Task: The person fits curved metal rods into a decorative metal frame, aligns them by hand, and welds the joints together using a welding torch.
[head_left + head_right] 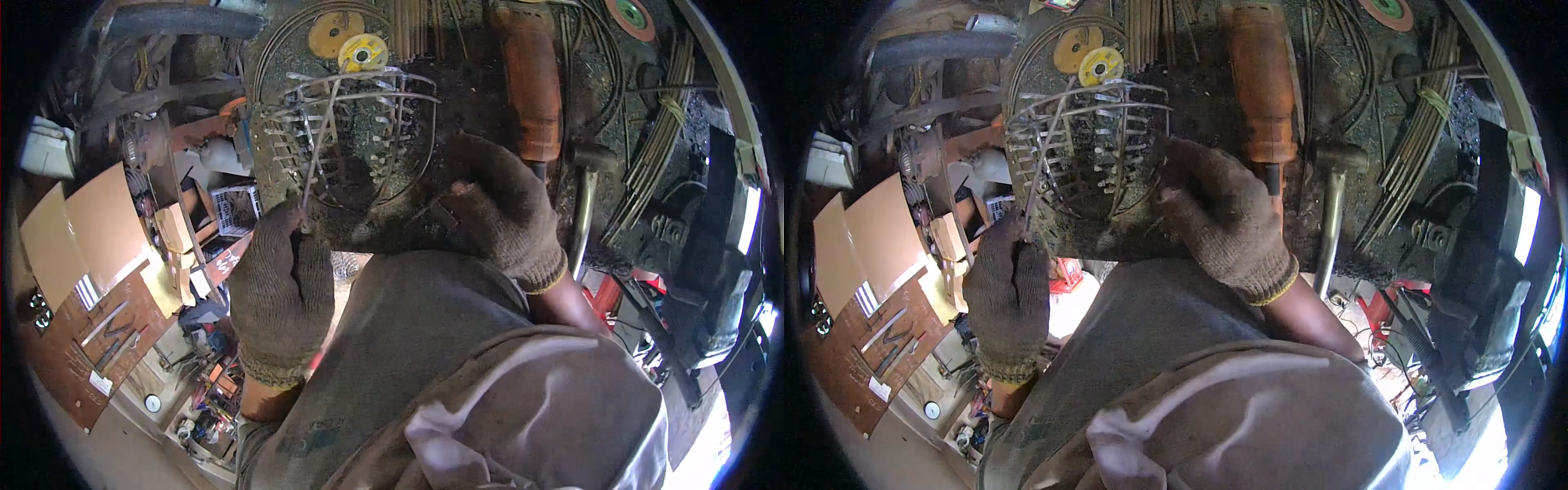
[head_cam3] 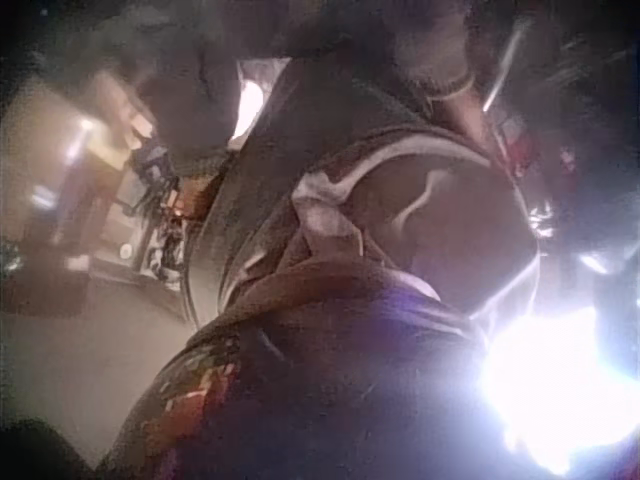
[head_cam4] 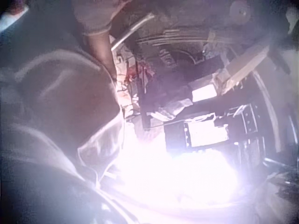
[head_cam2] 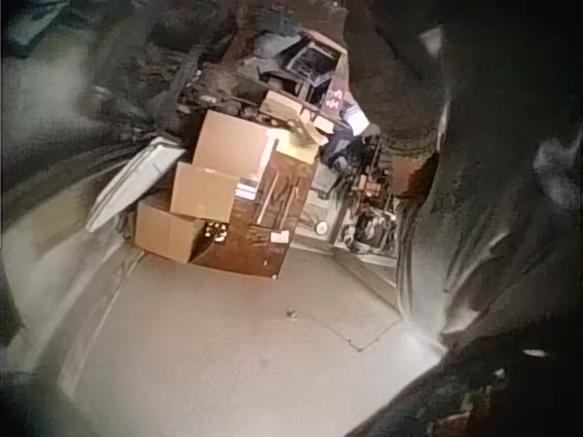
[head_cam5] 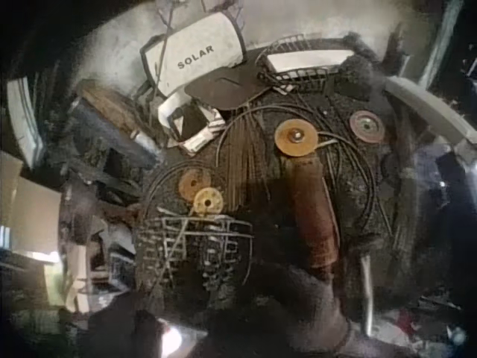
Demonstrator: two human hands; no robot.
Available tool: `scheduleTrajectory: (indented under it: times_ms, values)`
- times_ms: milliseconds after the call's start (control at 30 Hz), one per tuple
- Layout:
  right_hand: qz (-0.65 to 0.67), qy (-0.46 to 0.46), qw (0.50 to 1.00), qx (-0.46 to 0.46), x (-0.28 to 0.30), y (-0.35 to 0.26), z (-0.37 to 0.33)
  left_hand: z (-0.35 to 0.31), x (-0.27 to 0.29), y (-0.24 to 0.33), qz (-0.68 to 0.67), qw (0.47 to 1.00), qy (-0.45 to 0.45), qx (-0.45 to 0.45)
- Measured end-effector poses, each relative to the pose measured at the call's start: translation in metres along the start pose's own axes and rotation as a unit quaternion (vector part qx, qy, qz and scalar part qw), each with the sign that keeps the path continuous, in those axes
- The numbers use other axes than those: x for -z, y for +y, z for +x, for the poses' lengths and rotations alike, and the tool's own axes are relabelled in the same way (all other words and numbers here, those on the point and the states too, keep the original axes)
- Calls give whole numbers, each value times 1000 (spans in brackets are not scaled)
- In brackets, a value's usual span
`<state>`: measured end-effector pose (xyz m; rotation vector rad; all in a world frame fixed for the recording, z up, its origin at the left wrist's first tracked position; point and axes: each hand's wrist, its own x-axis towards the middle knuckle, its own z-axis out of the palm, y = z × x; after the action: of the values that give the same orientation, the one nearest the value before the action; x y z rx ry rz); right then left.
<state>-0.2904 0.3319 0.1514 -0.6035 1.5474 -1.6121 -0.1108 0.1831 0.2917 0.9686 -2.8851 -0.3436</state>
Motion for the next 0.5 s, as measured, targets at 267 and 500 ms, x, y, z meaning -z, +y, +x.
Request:
scheduleTrajectory:
  times_ms: [267, 500]
  values:
    - [-89, 131, 982, 108, 22, -9, -53, 1, 0, 4, -59, 997, -28, 29]
    - [-115, 219, 966, 77, 36, 6, -121, -2, -3, -1, -12, 1000, 6, -12]
